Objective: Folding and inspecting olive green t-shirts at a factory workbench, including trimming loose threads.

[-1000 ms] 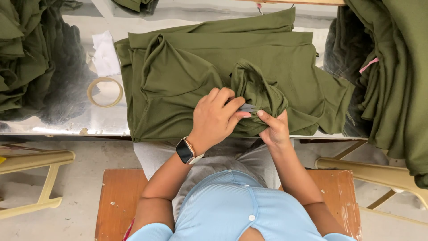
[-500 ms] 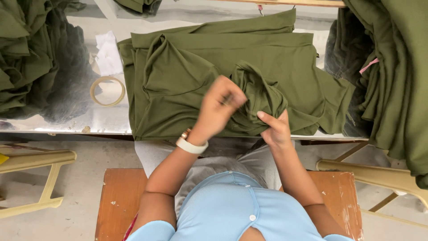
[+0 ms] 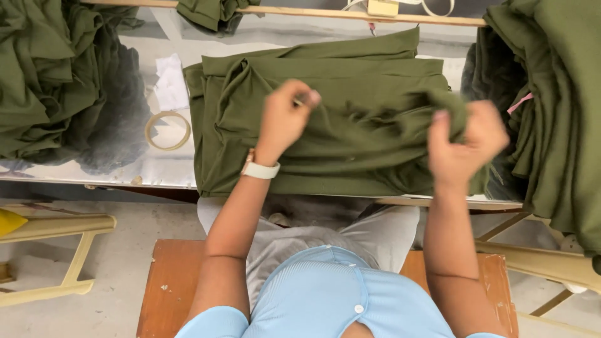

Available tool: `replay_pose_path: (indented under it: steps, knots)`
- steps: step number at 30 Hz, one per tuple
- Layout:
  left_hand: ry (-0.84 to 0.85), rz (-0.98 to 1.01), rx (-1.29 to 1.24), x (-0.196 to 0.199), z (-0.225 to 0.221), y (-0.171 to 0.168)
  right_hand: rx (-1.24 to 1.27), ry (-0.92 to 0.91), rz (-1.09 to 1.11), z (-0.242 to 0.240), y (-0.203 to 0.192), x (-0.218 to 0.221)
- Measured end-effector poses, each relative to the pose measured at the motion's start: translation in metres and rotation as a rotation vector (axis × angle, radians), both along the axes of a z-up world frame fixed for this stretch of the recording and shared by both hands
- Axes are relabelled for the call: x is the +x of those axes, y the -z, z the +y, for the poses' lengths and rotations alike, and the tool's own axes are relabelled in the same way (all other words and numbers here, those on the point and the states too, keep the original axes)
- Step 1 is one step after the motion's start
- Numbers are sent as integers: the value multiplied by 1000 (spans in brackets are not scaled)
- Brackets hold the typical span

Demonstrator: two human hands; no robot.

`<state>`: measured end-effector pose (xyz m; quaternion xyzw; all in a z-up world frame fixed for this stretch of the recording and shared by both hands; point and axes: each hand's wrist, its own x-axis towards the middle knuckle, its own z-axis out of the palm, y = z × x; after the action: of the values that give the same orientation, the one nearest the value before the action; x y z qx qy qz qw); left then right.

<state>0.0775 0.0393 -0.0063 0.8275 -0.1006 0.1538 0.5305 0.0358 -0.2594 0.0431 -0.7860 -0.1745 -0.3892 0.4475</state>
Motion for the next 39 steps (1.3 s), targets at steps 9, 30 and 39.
replay_pose_path:
  steps: [9,30,39]
  knots:
    - [0,-116,-2,2,-31,-30,-874,211,395,-10,-6,-11]
    - [-71,-303,419,-46,-50,-7,-363,-423,608,74,64,-14]
    - [205,155,451,-26,-34,5,-273,-366,396,68,49,-49]
